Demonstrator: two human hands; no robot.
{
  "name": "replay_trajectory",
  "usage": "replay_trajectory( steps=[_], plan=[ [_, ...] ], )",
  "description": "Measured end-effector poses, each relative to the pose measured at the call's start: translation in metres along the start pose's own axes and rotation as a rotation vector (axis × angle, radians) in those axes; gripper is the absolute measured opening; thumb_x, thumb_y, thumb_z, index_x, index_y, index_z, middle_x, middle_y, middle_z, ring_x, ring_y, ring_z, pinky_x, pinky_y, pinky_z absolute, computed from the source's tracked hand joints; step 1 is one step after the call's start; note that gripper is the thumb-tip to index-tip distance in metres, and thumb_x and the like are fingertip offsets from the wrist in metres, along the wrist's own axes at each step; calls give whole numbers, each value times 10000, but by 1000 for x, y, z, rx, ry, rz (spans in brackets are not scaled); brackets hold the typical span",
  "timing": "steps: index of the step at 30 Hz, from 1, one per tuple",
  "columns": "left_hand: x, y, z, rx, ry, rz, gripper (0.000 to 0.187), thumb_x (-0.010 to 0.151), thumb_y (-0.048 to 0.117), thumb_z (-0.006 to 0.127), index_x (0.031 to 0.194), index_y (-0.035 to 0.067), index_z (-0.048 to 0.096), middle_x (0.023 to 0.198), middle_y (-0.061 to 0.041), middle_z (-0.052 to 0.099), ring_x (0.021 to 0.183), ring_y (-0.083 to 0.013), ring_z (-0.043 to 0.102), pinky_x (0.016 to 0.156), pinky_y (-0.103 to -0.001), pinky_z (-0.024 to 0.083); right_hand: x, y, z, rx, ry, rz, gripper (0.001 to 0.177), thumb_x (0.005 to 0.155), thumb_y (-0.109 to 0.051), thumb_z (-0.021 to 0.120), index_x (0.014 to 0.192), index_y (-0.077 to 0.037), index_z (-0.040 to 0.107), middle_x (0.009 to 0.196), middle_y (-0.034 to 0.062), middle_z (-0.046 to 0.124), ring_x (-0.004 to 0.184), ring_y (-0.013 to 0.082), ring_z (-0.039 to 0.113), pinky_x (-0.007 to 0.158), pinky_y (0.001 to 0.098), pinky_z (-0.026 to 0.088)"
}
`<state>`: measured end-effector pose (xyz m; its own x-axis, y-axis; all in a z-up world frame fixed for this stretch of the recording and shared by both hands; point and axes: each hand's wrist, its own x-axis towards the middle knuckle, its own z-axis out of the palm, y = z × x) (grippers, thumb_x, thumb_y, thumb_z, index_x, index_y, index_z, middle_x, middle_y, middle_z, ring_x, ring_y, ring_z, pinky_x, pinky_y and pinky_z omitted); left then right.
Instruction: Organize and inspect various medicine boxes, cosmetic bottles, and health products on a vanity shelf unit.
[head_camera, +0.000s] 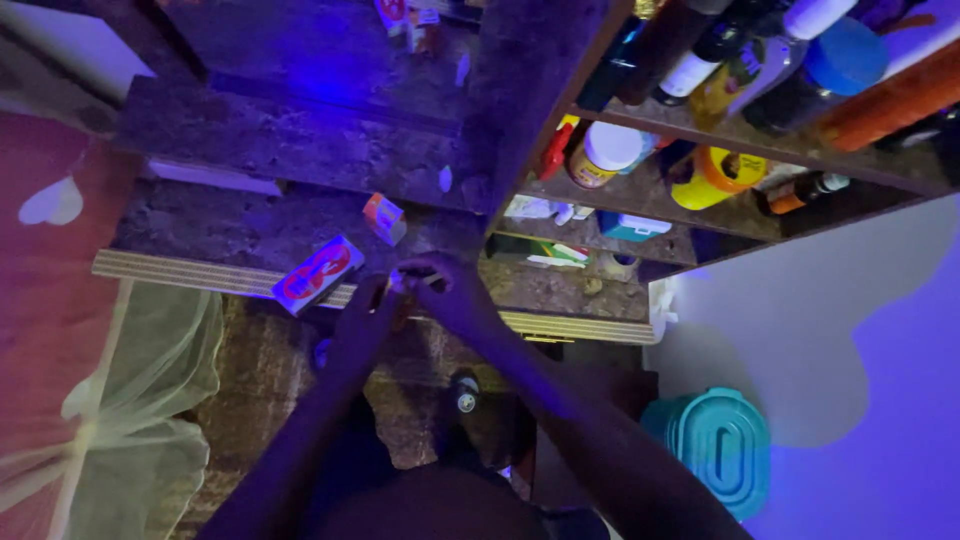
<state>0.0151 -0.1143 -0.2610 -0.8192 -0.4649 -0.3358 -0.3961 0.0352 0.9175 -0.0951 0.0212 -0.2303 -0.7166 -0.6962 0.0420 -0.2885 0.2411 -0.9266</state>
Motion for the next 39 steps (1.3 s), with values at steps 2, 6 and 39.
replay_trajectory(
  steps=[2, 6, 39],
  plan=[
    [3, -9, -4, -67, 6, 118, 348, 1032, 318, 577, 1240, 47, 645, 1017, -113, 685, 925, -202, 630, 828, -372, 509, -3, -15, -1, 76, 2, -28, 310, 943, -198, 693, 1226, -74, 710, 1181, 50, 717, 1109, 150, 674, 933, 325, 541],
    [17, -29, -13, -2, 170, 292, 328, 1092, 297, 487, 1170, 31, 661, 1010, -100, 694, 935, -186, 652, 867, -377, 505, 14, 2, 11, 234, -107, -76, 326, 959, -123, 639, 1277, -71, 690, 1204, 45, 692, 1121, 151, 658, 952, 320, 534],
    [22, -142, -83, -483, 452, -248, 340, 993, 392, 545, 1023, 94, 705, 876, -33, 660, 787, -145, 612, 681, -355, 477, 179, 169, 20, -821, 129, -219, 201, 912, -231, 738, 1082, -126, 713, 1226, 243, 638, 1130, 463, 598, 966, 534, 485]
  ],
)
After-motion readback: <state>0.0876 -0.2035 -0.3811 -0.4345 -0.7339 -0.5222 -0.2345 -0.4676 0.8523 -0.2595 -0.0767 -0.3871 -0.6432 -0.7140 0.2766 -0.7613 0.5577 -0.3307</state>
